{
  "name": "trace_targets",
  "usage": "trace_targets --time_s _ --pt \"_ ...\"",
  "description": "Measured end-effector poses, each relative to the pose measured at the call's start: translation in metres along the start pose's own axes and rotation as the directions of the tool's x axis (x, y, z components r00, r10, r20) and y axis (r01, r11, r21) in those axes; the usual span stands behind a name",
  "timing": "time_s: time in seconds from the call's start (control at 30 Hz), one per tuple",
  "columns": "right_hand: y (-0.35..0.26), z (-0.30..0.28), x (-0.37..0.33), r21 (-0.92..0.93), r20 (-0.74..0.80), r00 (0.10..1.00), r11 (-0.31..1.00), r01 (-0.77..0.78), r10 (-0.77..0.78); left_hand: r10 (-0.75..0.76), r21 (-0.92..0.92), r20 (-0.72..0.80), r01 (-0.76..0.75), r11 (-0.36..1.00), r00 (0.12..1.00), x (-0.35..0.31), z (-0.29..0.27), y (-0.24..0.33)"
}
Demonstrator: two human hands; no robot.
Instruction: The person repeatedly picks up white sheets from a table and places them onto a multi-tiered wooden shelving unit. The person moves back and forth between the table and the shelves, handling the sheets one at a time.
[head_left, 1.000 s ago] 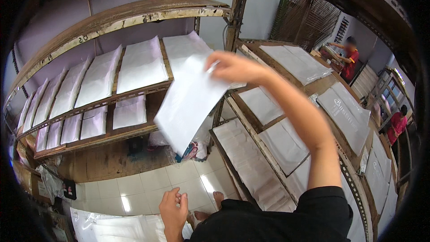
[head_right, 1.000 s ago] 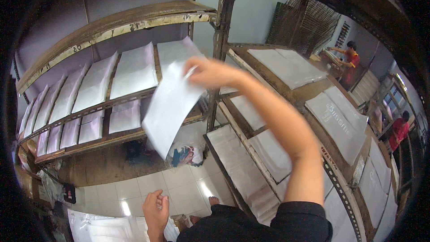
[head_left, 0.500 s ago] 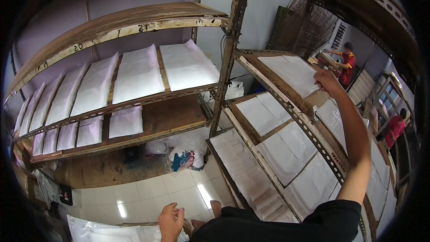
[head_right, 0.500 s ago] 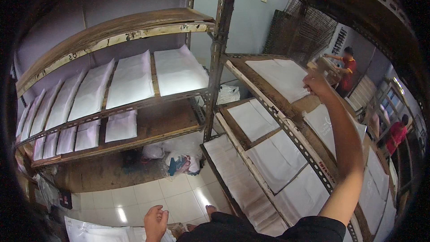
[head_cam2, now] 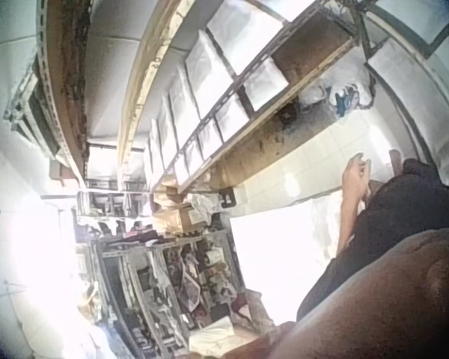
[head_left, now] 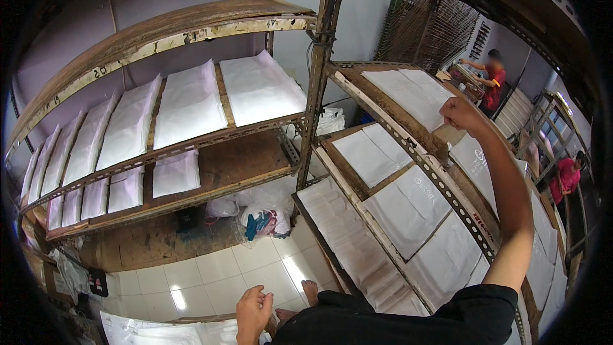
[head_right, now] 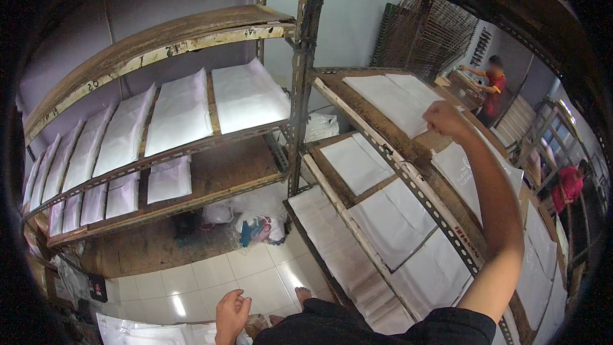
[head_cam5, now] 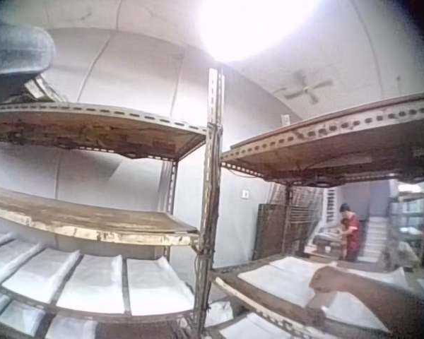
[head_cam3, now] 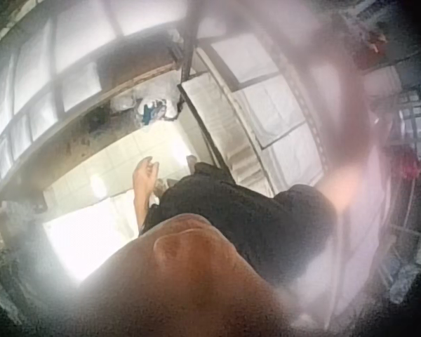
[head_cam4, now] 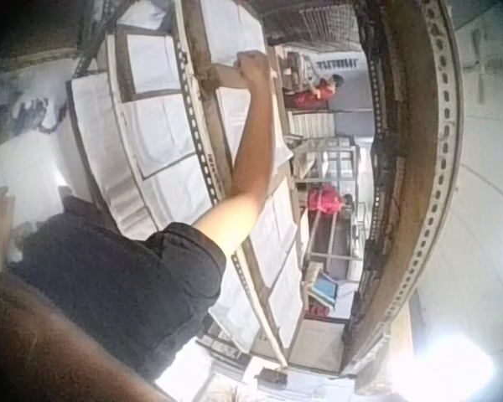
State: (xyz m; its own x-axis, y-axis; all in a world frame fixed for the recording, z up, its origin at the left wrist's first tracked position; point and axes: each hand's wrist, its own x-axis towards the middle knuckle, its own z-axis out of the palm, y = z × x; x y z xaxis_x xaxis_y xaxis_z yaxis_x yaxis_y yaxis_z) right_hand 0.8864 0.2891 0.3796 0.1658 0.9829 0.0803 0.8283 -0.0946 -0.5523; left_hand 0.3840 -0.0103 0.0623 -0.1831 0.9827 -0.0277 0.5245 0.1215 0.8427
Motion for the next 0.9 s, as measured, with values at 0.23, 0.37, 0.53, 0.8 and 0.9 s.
trace_targets --time_s 0.23,0.37,0.53,0.8,0.9 --pt "-0.032 -0.014 0.004 -0.139 -0.080 0.959 0.956 0.258 -0.271 -0.021 0.016 -0.019 0.022 1.000 1.000 -0.007 -0.004 -0.005" --pt "-0.091 0.003 -0.013 -0.220 -0.083 0.873 0.863 0.455 -0.481 -0.020 0.012 -0.010 0.020 1.000 1.000 -0.010 -0.004 0.004" --pt "-0.210 0.074 -0.073 -0.360 0.177 0.639 0.555 0.750 -0.748 -0.016 0.021 0.090 0.014 1.000 0.996 -0.013 -0.002 0.019" --pt "-0.288 0.261 -0.129 0.196 0.406 0.142 0.238 0.951 -0.903 0.378 -0.670 0.155 -0.184 0.719 0.913 -0.065 -0.026 0.051" --pt "-0.246 0.346 -0.150 0.525 0.479 0.189 0.452 0.722 -0.857 0.561 -0.803 0.188 -0.203 0.561 0.806 -0.100 -0.030 0.067"
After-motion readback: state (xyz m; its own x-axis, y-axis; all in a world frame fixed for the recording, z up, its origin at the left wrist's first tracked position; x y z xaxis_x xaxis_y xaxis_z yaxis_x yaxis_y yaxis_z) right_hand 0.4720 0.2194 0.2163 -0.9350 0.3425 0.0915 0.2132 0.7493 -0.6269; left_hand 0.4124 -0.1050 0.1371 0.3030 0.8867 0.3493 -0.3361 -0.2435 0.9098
